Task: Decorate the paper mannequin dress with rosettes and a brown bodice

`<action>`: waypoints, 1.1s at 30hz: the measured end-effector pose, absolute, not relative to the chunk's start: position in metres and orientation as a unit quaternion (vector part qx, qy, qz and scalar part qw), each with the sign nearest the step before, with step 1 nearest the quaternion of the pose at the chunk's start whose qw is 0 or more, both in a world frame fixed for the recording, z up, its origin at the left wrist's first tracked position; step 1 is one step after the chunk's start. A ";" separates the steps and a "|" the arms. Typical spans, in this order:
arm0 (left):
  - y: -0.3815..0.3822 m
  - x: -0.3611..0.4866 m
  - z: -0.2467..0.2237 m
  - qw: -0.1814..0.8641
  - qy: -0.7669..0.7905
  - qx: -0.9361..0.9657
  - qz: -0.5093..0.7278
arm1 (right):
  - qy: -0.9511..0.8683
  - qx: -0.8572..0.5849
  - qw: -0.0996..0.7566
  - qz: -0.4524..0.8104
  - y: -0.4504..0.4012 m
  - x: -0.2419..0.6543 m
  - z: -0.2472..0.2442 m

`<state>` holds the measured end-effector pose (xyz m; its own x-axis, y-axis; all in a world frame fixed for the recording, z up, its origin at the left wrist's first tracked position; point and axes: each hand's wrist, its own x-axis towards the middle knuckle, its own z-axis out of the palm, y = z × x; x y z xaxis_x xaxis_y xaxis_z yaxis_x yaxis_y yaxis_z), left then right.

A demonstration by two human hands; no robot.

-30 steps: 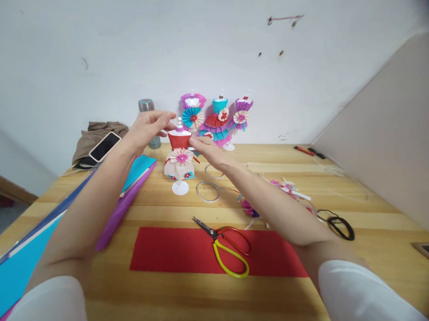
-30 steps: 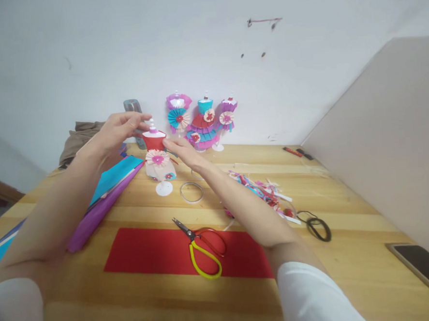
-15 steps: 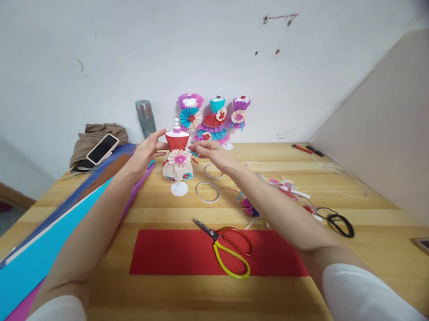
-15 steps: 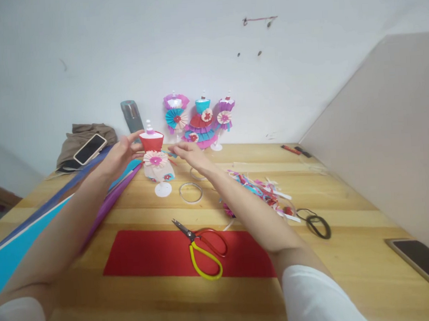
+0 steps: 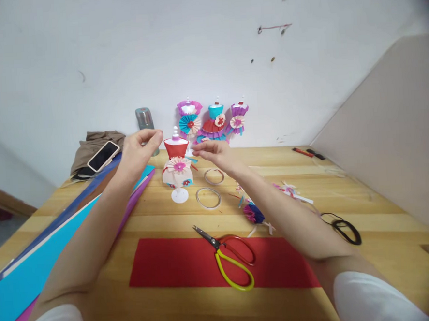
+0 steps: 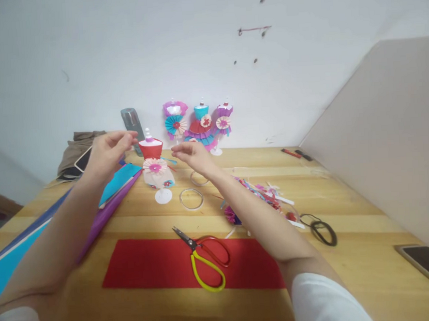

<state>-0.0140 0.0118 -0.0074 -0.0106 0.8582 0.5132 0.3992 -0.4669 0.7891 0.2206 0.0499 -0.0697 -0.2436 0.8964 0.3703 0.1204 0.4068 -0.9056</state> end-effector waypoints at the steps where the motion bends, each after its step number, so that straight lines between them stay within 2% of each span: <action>1: 0.010 -0.008 0.003 0.160 0.482 0.680 0.528 | -0.698 -0.384 0.478 0.370 0.046 0.221 -0.067; 4: 0.009 0.009 0.027 0.064 0.489 0.716 0.494 | -0.768 -0.425 0.402 0.261 0.018 0.224 -0.062; 6: 0.011 0.018 0.036 0.066 0.476 0.741 0.469 | -0.825 -0.435 0.287 0.220 -0.014 0.229 -0.062; 10: 0.018 0.025 0.039 0.104 0.454 0.763 0.448 | -0.877 -0.428 0.034 0.216 -0.085 0.238 -0.073; 14: 0.023 0.022 0.042 0.111 0.451 0.778 0.423 | -0.877 -0.424 -0.094 0.207 -0.130 0.240 -0.095; 23: 0.017 -0.001 0.063 0.214 0.465 0.775 0.372 | -0.855 -0.467 -0.059 0.216 -0.144 0.244 -0.115; 29: 0.001 -0.010 0.074 0.199 0.485 0.784 0.333 | -0.859 -0.444 0.004 0.256 -0.143 0.248 -0.116; 33: -0.002 -0.019 0.078 0.156 0.480 0.809 0.302 | -0.877 -0.405 0.032 0.256 -0.139 0.257 -0.099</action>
